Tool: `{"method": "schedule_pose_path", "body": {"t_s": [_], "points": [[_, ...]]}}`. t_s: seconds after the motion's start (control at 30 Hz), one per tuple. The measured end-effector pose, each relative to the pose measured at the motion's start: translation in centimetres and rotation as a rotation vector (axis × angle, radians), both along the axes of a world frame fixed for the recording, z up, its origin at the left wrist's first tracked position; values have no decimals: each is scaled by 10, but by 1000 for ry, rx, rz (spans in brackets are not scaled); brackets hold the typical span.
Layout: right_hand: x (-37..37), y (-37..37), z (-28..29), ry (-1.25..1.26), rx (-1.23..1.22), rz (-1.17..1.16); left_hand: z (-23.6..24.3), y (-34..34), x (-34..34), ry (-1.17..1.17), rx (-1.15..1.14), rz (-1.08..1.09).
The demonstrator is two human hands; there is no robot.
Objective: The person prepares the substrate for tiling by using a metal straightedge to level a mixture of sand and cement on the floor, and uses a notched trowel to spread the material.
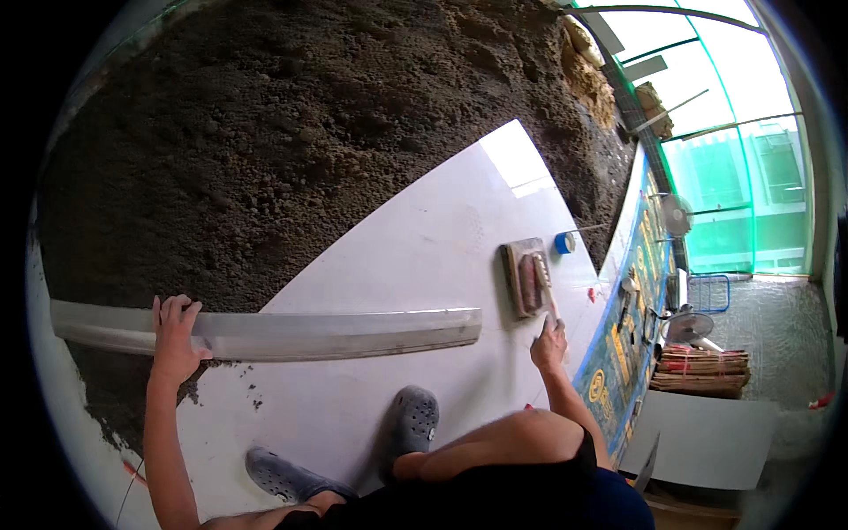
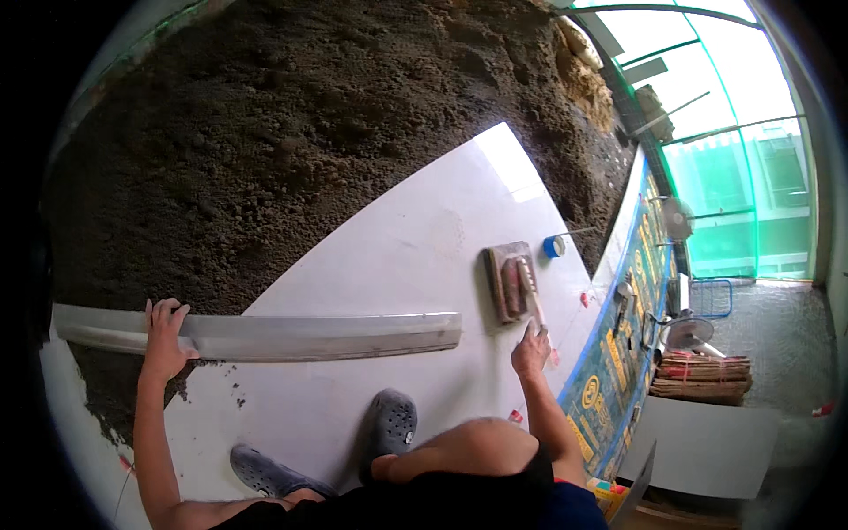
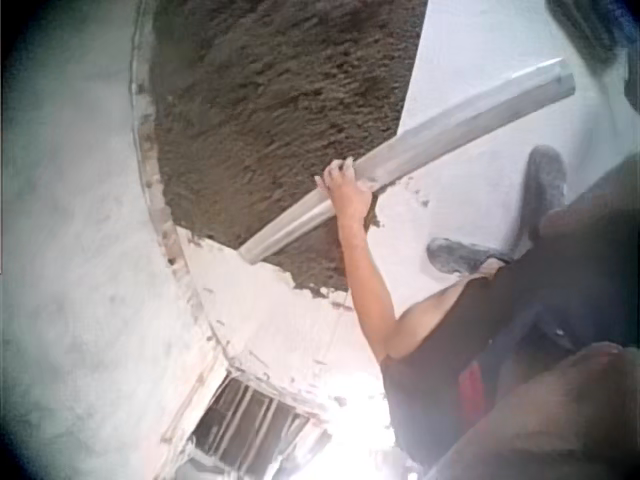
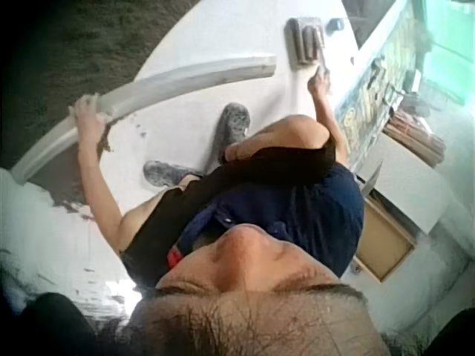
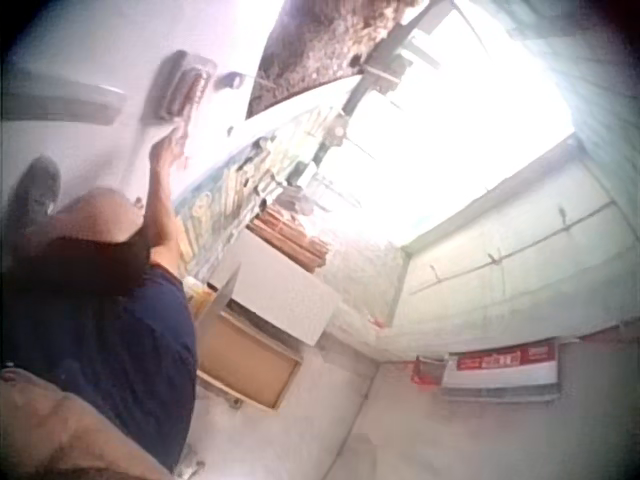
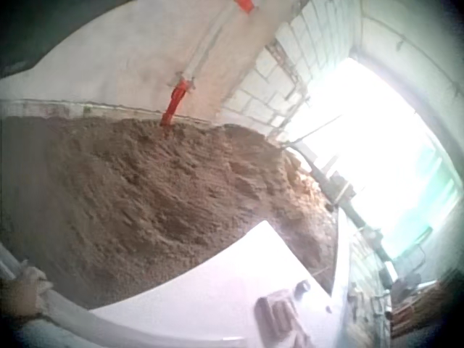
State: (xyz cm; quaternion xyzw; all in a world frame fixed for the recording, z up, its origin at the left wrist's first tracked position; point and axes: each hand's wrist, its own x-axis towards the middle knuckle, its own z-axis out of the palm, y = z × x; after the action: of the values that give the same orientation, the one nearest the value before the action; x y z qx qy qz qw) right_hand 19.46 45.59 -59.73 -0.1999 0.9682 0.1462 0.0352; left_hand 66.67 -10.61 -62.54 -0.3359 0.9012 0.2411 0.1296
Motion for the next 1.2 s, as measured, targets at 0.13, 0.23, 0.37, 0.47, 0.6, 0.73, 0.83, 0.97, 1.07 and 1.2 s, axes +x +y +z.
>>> {"method": "schedule_pose_path", "body": {"t_s": [0.13,0.23,0.37,0.47,0.6,0.73,0.83,0.97,1.07,1.2], "points": [[31,-110,-14,-207,-322,358,-12,-5,1,-71,-110,-58],[-1,-129,-28,105,-309,356,-16,4,-4,1,-166,-97],[-96,-45,-25,147,-145,-240,-23,15,6,-46,-106,83],[-124,18,-16,-50,2,-477,-17,15,-7,-42,-90,49],[-135,48,-9,-213,-21,-428,-35,16,1,-32,-94,43],[-72,93,-32,-313,-342,-331,-38,10,6,-122,-68,70],[-35,105,-21,-431,-395,-417,-38,7,11,-185,-99,61],[-25,162,2,-461,-222,-399,-48,6,16,-119,-83,51],[-29,205,-1,-394,-65,-383,-42,10,18,-123,-106,67],[-31,270,0,-266,374,-525,-48,14,19,-46,-109,31]]}}
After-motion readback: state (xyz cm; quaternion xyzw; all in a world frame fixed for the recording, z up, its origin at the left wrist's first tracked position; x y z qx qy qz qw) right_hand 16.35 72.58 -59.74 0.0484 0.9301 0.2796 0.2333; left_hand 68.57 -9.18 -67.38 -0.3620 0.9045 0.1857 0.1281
